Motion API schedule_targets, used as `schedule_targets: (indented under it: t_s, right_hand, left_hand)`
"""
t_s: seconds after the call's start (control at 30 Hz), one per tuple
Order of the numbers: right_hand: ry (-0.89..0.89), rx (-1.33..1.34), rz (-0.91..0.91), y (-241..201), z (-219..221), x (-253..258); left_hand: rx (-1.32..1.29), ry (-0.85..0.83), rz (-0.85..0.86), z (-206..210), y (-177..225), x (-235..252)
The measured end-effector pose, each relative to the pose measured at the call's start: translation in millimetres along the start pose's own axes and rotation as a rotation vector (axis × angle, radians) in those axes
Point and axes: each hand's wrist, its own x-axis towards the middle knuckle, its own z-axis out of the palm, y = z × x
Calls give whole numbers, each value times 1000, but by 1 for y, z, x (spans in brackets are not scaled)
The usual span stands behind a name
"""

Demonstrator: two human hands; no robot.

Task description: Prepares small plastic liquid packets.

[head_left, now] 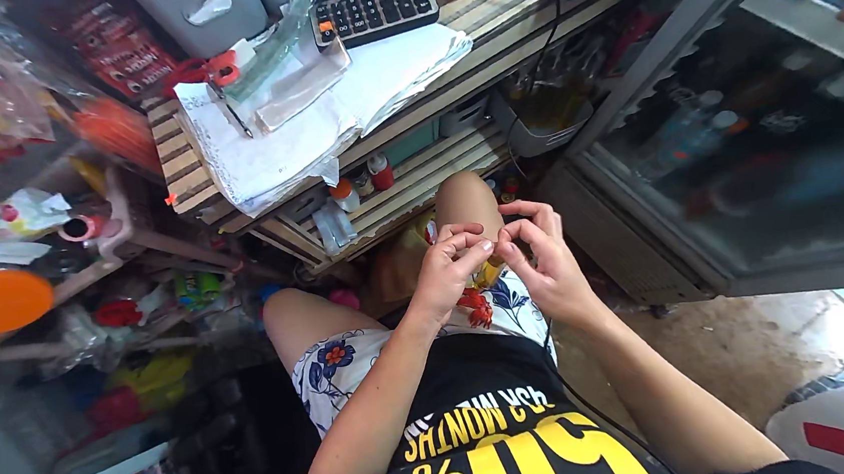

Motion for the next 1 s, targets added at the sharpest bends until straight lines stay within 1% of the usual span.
schedule_targets:
  t_s: [0.07, 0.13, 0.23, 0.3, 0.33, 0.43, 0.47, 0.5, 0.53, 0.6, 0.67, 0.73, 0.83, 0.9, 1.0]
  right_hand:
    - [74, -187, -123, -3, -2, 0]
    - [92, -312, -204, -6, -4, 0]
    - [27, -321, -176, -9, -3, 2]
    - [-25, -192, -114, -7, -2, 3]
    - [-58, -61, -43, -5, -2, 3]
    - [-138, 497, 235, 2, -1, 3]
    - [-131, 586, 269, 4, 0, 3]
    - [-107, 579, 256, 4, 0, 3]
    - [-72, 487, 194, 4, 0, 2]
    - [9, 192, 19, 1, -2, 2]
    - [80, -8, -114, -4, -4, 3]
    - [105, -63, -174, -7, -4, 3]
    - [106, -17, -217, -5, 1, 2]
    - [100, -38, -263, -2, 2, 1]
    - [103, -111, -349, 3, 5, -1]
  left_hand:
    - [6, 11, 8, -2, 1, 0]
    - [13, 18, 21, -1, 0, -2]
    - [40, 31, 40, -1, -1, -2]
    - [42, 34, 37, 0, -1, -2]
    - [36, 33, 35, -1, -1, -2]
    - [5, 22, 26, -1, -1, -3]
    - [-2, 19, 22, -1, -1, -3]
    - [-6, 20, 18, -1, -1, -3]
    - [-6, 24, 13, -2, 0, -3]
    - [-5, 31, 9, -3, 0, -4]
    - [4, 31, 20, -3, 0, -4]
    - [7, 30, 29, -3, 0, -4]
    - [49, 46, 55, -3, 0, -5]
    - [171, 89, 121, -3, 1, -5]
    - [433, 176, 288, -5, 1, -3]
